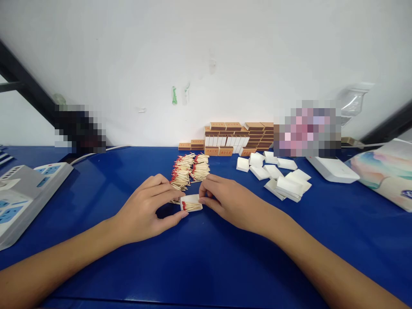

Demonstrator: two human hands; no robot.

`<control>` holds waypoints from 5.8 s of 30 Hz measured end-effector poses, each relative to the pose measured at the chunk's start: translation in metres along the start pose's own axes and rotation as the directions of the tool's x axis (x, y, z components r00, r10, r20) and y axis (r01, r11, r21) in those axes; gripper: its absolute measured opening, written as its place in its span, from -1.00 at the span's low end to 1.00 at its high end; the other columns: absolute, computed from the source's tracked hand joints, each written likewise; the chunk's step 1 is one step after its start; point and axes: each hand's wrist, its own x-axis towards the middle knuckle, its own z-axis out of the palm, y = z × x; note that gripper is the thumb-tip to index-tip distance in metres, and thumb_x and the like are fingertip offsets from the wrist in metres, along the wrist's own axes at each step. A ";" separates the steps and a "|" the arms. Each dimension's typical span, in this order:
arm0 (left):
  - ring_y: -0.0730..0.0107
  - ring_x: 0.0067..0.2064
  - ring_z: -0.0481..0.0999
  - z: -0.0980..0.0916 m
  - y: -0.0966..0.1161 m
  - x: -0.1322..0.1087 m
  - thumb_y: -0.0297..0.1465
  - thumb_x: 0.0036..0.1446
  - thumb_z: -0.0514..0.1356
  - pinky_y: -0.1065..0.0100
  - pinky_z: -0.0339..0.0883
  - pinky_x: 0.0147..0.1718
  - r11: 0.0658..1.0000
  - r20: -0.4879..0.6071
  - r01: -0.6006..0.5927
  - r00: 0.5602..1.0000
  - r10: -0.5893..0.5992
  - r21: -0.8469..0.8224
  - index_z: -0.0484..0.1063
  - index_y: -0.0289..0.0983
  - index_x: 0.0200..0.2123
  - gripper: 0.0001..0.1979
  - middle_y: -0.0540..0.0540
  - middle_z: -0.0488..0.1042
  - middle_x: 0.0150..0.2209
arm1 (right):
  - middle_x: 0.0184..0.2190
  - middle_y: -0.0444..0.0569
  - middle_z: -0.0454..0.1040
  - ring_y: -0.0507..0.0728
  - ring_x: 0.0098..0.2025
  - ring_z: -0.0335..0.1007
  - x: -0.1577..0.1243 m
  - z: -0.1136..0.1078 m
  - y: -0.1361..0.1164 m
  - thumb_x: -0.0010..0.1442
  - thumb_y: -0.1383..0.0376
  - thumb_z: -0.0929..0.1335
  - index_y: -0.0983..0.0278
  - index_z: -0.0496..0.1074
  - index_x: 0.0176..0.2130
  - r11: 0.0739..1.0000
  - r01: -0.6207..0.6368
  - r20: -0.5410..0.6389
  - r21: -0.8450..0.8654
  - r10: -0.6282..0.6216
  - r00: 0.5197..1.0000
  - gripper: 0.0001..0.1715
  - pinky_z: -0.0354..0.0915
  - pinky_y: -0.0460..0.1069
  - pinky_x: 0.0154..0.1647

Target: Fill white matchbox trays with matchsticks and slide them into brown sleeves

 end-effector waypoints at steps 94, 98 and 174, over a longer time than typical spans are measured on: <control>0.19 -0.18 0.42 0.002 -0.005 0.001 -0.17 0.32 0.27 0.14 0.30 -0.17 1.000 0.031 0.015 0.999 -0.015 0.019 0.59 -0.27 -0.09 -0.71 -0.11 0.57 -0.27 | -0.13 0.07 0.44 0.17 -0.27 0.48 0.021 -0.004 0.055 0.53 0.18 0.21 0.26 0.40 -0.12 0.888 -0.072 -0.170 -0.454 -0.007 0.985 -0.73 0.28 0.03 -0.26; 0.20 -0.20 0.41 0.001 -0.003 0.002 -0.17 0.32 0.28 0.15 0.28 -0.21 0.998 -0.013 0.037 0.999 -0.036 0.046 0.59 -0.27 -0.14 -0.73 -0.11 0.56 -0.30 | -0.18 0.05 0.44 0.20 -0.26 0.47 0.015 -0.014 0.057 0.53 0.18 0.20 0.25 0.40 -0.14 0.886 -0.064 -0.188 -0.459 -0.026 0.982 -0.72 0.28 0.05 -0.26; 0.12 0.02 0.44 -0.005 -0.001 0.001 -0.38 0.31 0.26 0.05 0.25 0.03 0.998 0.000 -0.041 0.999 0.041 0.051 0.56 -0.23 -0.28 -0.90 -0.14 0.57 -0.12 | -0.37 -0.11 0.43 0.09 -0.38 0.29 0.005 -0.010 0.010 0.47 0.10 0.28 0.20 0.42 -0.30 0.996 -0.023 -0.038 0.087 0.026 0.999 -0.66 0.18 -0.01 -0.34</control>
